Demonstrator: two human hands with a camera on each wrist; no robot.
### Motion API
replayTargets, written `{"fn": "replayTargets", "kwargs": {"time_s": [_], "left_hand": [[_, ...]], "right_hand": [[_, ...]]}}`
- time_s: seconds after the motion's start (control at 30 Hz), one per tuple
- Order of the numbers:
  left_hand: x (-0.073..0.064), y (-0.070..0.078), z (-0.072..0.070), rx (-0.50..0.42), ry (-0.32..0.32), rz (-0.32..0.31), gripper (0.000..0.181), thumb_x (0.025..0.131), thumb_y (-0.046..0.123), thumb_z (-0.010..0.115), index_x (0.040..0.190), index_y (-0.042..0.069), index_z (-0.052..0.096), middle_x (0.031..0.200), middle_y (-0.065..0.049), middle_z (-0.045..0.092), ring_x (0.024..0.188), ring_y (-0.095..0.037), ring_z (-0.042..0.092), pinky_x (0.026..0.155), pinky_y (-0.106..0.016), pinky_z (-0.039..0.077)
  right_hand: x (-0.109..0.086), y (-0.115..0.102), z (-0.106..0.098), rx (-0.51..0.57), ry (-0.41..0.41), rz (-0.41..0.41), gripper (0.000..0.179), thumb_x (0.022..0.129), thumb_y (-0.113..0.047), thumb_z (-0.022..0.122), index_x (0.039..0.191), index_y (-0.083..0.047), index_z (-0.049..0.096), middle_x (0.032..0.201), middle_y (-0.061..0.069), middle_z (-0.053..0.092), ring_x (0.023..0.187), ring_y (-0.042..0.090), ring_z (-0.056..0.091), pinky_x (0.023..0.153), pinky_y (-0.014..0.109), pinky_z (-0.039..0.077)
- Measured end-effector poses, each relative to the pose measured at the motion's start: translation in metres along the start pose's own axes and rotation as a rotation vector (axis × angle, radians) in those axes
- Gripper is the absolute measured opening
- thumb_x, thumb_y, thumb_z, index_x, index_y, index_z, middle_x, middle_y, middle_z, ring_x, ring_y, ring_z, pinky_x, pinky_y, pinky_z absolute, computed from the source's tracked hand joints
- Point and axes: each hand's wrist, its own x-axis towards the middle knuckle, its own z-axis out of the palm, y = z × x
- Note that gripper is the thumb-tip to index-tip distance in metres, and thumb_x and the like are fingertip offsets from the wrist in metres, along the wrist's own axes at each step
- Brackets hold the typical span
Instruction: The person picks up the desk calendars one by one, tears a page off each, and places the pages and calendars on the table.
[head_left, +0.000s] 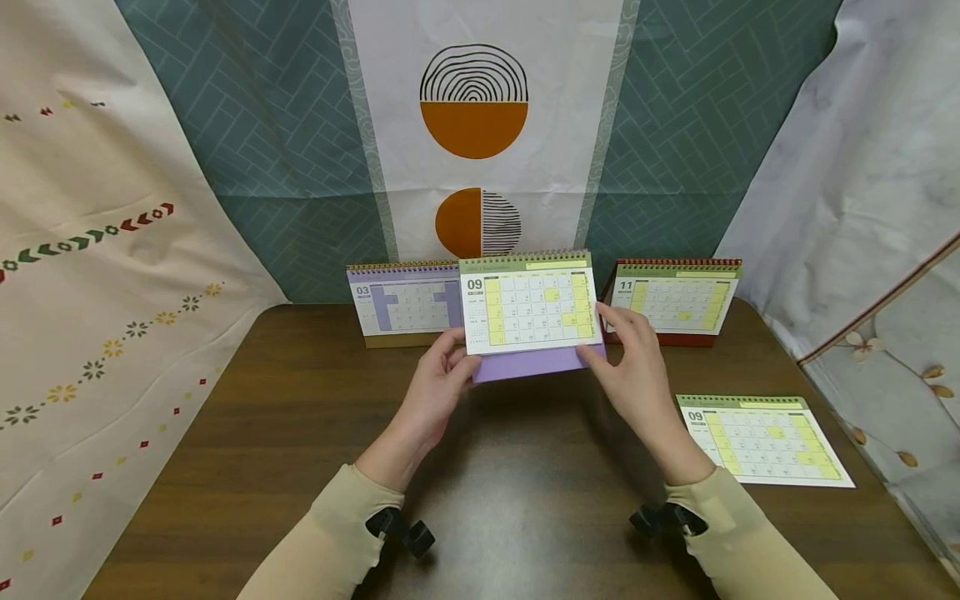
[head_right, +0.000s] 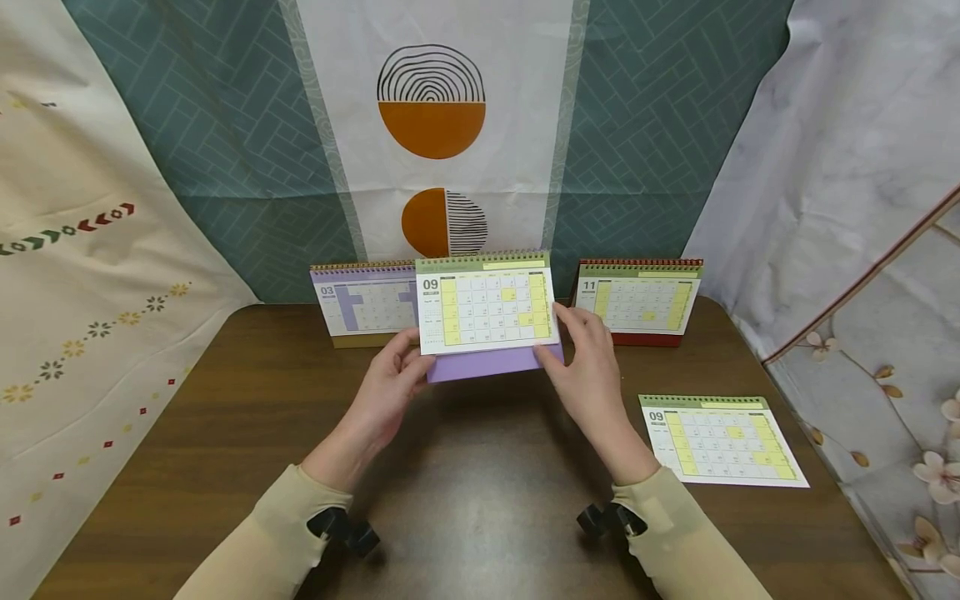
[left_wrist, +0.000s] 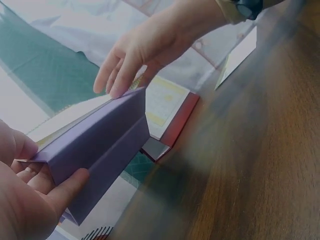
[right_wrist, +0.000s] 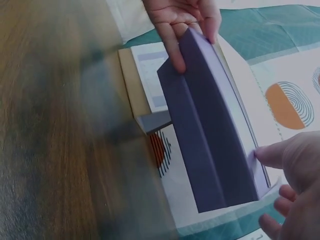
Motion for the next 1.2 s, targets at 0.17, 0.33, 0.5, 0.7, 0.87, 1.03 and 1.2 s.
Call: {"fn": "replayTargets", "kwargs": {"time_s": [0.17,0.33,0.5,0.7,0.87,1.03,1.2], "left_hand": [[-0.001,0.0,0.001,0.01,-0.002,-0.007,0.039,0.111,-0.003,0.056,0.15,0.004,0.058,0.134,-0.019,0.075,0.11,-0.023,0.073,0.094,-0.035,0.06],[-0.002,0.0,0.0,0.02,0.008,-0.006,0.039,0.112,-0.001,0.056,0.15,0.005,0.058,0.135,-0.017,0.075,0.111,-0.023,0.073,0.094,-0.036,0.059],[-0.002,-0.001,0.0,0.028,0.006,-0.003,0.038,0.112,-0.001,0.055,0.149,0.006,0.058,0.136,-0.016,0.075,0.111,-0.024,0.073,0.095,-0.037,0.059],[-0.001,-0.004,0.001,0.029,-0.002,0.003,0.039,0.112,-0.001,0.055,0.15,0.006,0.058,0.136,-0.018,0.075,0.112,-0.024,0.073,0.097,-0.038,0.059],[-0.001,-0.005,0.002,0.019,-0.007,0.004,0.04,0.112,-0.002,0.055,0.151,0.005,0.057,0.136,-0.018,0.074,0.112,-0.024,0.074,0.097,-0.038,0.06],[-0.001,-0.006,0.003,0.013,-0.009,0.007,0.042,0.111,-0.003,0.055,0.153,0.004,0.056,0.137,-0.02,0.074,0.112,-0.025,0.074,0.097,-0.039,0.06],[-0.001,-0.007,0.005,0.002,-0.013,-0.002,0.041,0.111,-0.003,0.055,0.151,0.005,0.057,0.136,-0.019,0.074,0.112,-0.024,0.074,0.098,-0.039,0.06]], "right_hand": [[0.003,0.002,0.0,-0.109,0.003,-0.035,0.086,0.09,-0.014,0.095,0.163,-0.004,0.051,0.164,0.022,0.043,0.15,0.043,0.039,0.114,0.068,0.043],[0.007,0.004,0.0,-0.12,-0.037,-0.002,0.089,0.092,-0.018,0.094,0.166,-0.002,0.046,0.168,0.023,0.039,0.153,0.044,0.036,0.116,0.07,0.04],[0.006,0.003,0.002,-0.094,-0.064,0.006,0.082,0.093,-0.02,0.092,0.163,-0.004,0.052,0.164,0.022,0.044,0.15,0.044,0.039,0.116,0.069,0.04],[0.006,0.004,0.003,-0.093,-0.047,0.0,0.078,0.092,-0.018,0.093,0.159,-0.003,0.056,0.159,0.022,0.048,0.146,0.043,0.043,0.114,0.068,0.042],[0.006,0.004,0.006,-0.096,-0.043,-0.026,0.082,0.089,-0.018,0.095,0.159,-0.004,0.056,0.161,0.02,0.046,0.146,0.04,0.041,0.11,0.062,0.046],[0.008,-0.002,0.013,-0.134,-0.035,-0.126,0.09,0.083,-0.02,0.1,0.16,-0.006,0.056,0.165,0.019,0.041,0.15,0.041,0.035,0.112,0.062,0.045],[0.012,-0.008,0.023,-0.17,-0.024,-0.234,0.095,0.077,-0.022,0.104,0.159,-0.006,0.057,0.163,0.018,0.043,0.154,0.041,0.033,0.123,0.063,0.032]]}}
